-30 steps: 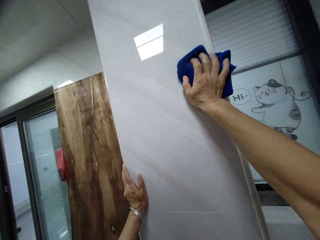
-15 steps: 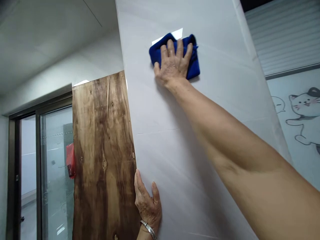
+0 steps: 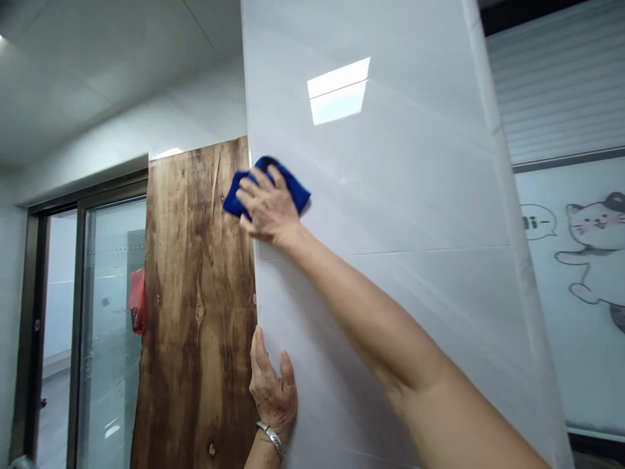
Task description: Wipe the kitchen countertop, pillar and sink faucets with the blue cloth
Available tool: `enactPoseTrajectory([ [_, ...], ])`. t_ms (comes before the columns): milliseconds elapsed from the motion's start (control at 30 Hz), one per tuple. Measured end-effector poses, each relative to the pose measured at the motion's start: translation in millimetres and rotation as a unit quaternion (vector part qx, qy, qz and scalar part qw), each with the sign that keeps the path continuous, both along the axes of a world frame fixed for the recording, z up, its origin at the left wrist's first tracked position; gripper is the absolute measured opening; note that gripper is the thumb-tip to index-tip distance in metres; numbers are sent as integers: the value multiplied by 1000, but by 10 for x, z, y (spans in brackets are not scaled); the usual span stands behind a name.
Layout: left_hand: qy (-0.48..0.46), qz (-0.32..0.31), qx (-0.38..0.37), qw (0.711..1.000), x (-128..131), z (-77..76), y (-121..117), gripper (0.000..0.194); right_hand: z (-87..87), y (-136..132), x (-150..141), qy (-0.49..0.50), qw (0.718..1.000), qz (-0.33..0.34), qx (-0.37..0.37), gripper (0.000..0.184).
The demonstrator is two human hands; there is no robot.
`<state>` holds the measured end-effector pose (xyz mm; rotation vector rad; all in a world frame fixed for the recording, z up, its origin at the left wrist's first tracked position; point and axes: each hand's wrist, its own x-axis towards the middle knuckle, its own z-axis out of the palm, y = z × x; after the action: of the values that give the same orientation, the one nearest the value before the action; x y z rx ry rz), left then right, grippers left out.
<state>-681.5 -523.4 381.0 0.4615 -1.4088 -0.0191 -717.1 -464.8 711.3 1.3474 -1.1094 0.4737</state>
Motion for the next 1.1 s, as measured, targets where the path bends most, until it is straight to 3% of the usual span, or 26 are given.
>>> enactPoseTrajectory([
  [133, 5, -8, -2, 1000, -1, -3, -24, 68, -539, -51, 47, 65, 996, 6, 68, 37],
  [267, 10, -23, 6, 1000, -16, 4, -66, 66, -1103, 61, -41, 92, 991, 37, 89, 41],
  [333, 15, -28, 9, 999, -25, 12, -80, 65, -1285, 144, -112, 115, 986, 48, 113, 44],
  [400, 16, -36, 19, 999, -29, 23, -83, 64, -1329, 216, -175, 142, 979, 50, 140, 47],
  [500, 13, -43, 36, 998, -26, 36, -76, 65, -1119, 264, -215, 166, 973, 34, 157, 48],
  [700, 24, -43, 21, 999, -22, 15, -85, 68, -286, 168, -117, 109, 991, -22, 79, 48],
  [867, 33, -32, 25, 999, -35, -18, -103, 69, 301, 132, -73, 51, 997, -64, 12, 51],
  [1000, 54, -21, 40, 998, -56, 2, -77, 65, 732, 294, -231, -8, 995, -66, -68, 56],
  [1100, 86, -15, 61, 994, -72, 33, -57, 61, 1021, 566, -499, -47, 989, -66, -125, 59],
])
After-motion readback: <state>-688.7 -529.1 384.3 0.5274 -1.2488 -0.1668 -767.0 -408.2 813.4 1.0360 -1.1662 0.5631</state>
